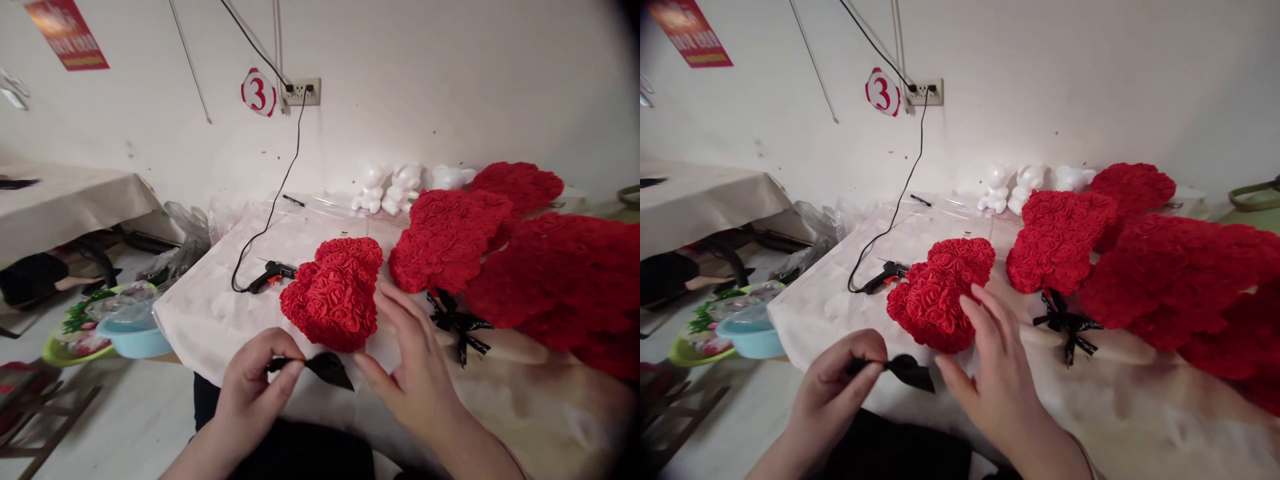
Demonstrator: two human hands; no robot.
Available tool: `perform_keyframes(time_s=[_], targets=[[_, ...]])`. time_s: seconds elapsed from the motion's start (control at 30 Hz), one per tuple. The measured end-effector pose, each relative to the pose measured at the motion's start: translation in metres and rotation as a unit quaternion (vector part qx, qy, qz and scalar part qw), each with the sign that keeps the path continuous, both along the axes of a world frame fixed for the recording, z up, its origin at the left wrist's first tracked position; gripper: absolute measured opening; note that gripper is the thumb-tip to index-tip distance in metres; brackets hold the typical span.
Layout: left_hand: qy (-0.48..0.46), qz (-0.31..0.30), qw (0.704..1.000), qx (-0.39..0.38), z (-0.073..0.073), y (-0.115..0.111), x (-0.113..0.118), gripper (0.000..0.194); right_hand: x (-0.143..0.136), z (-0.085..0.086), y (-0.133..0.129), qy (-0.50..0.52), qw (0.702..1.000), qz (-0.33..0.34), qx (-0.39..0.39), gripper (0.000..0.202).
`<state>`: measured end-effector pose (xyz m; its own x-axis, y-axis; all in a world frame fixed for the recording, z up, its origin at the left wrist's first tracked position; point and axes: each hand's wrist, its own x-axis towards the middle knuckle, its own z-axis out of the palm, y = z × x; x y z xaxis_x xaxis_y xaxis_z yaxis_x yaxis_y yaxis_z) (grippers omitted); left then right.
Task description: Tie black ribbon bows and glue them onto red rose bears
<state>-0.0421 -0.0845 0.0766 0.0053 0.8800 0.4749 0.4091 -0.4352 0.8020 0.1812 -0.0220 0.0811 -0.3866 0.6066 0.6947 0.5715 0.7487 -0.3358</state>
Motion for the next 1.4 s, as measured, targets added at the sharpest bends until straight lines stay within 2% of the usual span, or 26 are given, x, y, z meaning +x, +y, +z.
perform_keyframes(time_s=[0.1, 0.2, 0.27, 0.33, 0.43, 0.57, 0.7, 0.87, 1.03, 1.17, 1.27, 1.4], targets=[[-0.092, 0.11, 0.989, -0.038, -0.011, 0.001, -0.011, 0.004, -0.026, 0.015, 0.021, -0.074, 0.997, 0.01, 0.0, 0.075], [-0.169, 0.159, 0.971, -0.055, -0.02, 0.004, -0.021, 0.01, -0.041, 0.017, 0.033, -0.14, 0.99, 0.031, -0.01, 0.063], [-0.194, 0.178, 0.963, -0.051, -0.022, 0.007, -0.026, 0.013, -0.04, 0.009, 0.034, -0.124, 0.992, 0.029, -0.009, 0.05], [-0.207, 0.184, 0.96, -0.038, -0.02, 0.01, -0.03, 0.015, -0.031, -0.002, 0.03, -0.07, 0.997, 0.028, 0.013, 0.044], [-0.212, 0.162, 0.963, -0.025, -0.012, 0.017, -0.029, 0.015, -0.014, -0.019, 0.016, 0.006, 0.997, 0.044, 0.064, 0.045], [-0.208, 0.108, 0.972, -0.028, 0.008, 0.032, -0.011, 0.014, -0.001, -0.032, -0.001, 0.044, 0.993, 0.058, 0.088, 0.048], [-0.107, 0.076, 0.991, -0.003, 0.023, 0.052, 0.018, 0.008, 0.002, -0.037, -0.007, 0.07, 0.992, 0.053, 0.091, 0.044], [0.047, 0.113, 0.992, 0.006, 0.03, 0.071, 0.04, 0.005, 0.004, -0.043, -0.01, 0.077, 0.991, 0.038, 0.106, 0.043], [0.238, 0.158, 0.958, 0.028, 0.041, 0.072, 0.048, 0.004, 0.004, -0.051, -0.014, 0.089, 0.988, 0.029, 0.126, 0.038], [0.344, 0.208, 0.916, 0.008, 0.048, 0.071, 0.056, 0.018, 0.003, -0.056, -0.018, 0.094, 0.987, 0.023, 0.13, 0.037], [0.367, 0.219, 0.904, 0.007, 0.047, 0.072, 0.059, 0.022, 0.004, -0.058, -0.018, 0.099, 0.987, 0.024, 0.125, 0.037], [0.299, 0.18, 0.937, 0.023, 0.041, 0.068, 0.052, 0.032, 0.009, -0.06, -0.017, 0.105, 0.988, 0.02, 0.116, 0.038]])
